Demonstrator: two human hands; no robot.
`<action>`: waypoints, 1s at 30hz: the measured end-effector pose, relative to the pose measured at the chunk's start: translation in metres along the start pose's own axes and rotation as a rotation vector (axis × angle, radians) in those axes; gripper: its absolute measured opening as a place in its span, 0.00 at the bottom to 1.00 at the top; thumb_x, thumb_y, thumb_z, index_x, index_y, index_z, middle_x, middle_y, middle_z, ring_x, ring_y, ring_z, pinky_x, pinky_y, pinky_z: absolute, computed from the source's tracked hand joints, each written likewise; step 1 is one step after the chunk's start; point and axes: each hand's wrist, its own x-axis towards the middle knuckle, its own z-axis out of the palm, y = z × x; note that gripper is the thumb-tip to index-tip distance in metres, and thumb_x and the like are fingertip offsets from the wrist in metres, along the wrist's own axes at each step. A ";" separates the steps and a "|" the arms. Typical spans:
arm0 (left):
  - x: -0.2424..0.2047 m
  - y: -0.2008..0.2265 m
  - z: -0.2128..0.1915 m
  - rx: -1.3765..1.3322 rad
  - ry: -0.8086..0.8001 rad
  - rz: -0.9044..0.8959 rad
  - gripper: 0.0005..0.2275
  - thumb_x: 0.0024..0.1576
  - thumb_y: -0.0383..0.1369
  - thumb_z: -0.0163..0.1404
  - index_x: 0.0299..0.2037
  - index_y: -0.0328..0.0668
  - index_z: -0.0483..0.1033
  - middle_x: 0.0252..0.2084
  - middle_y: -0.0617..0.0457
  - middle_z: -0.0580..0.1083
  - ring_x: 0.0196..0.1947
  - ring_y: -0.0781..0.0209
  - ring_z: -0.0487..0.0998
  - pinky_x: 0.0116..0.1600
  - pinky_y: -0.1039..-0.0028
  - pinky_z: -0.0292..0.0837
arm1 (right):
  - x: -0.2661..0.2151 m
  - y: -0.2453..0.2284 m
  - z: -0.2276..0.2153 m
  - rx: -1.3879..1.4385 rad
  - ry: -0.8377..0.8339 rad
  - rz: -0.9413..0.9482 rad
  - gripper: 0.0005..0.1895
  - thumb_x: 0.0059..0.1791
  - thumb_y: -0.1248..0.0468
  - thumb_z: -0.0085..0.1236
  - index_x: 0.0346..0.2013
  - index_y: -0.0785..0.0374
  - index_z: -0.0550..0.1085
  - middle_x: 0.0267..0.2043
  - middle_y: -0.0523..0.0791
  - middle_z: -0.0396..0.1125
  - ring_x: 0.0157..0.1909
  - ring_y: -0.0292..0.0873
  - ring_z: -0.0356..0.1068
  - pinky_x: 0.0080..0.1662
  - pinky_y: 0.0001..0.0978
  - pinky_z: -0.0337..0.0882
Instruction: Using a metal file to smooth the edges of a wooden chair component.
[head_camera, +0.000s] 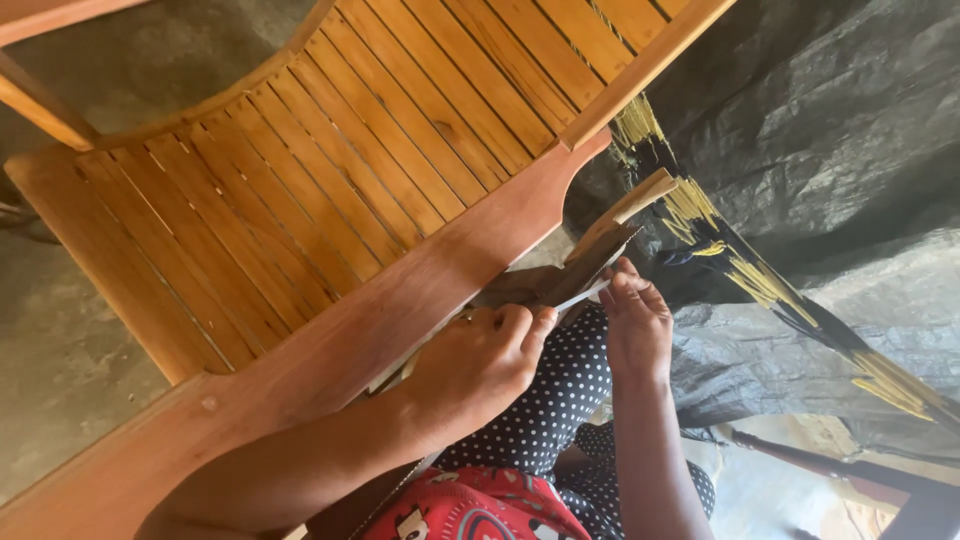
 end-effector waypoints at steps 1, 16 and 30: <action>-0.006 -0.001 -0.009 -0.005 -0.001 -0.003 0.19 0.53 0.29 0.53 0.55 0.33 0.75 0.30 0.51 0.68 0.23 0.61 0.75 0.21 0.75 0.71 | -0.009 0.005 -0.001 -0.005 0.002 0.003 0.04 0.52 0.70 0.55 0.36 0.63 0.78 0.61 0.49 0.70 0.59 0.47 0.70 0.62 0.42 0.66; -0.001 -0.005 -0.013 -0.044 -0.064 0.039 0.19 0.53 0.28 0.53 0.55 0.29 0.74 0.31 0.51 0.70 0.28 0.62 0.77 0.24 0.76 0.74 | -0.014 0.003 0.001 -0.035 0.034 0.013 0.02 0.51 0.69 0.59 0.35 0.63 0.78 0.60 0.48 0.70 0.59 0.47 0.70 0.63 0.43 0.66; 0.021 -0.020 0.020 -0.236 -0.057 0.047 0.19 0.54 0.27 0.53 0.58 0.35 0.75 0.34 0.51 0.71 0.29 0.56 0.78 0.31 0.68 0.75 | 0.009 -0.006 -0.036 -0.044 0.073 0.013 0.01 0.50 0.67 0.61 0.35 0.60 0.78 0.67 0.45 0.65 0.59 0.43 0.70 0.59 0.39 0.66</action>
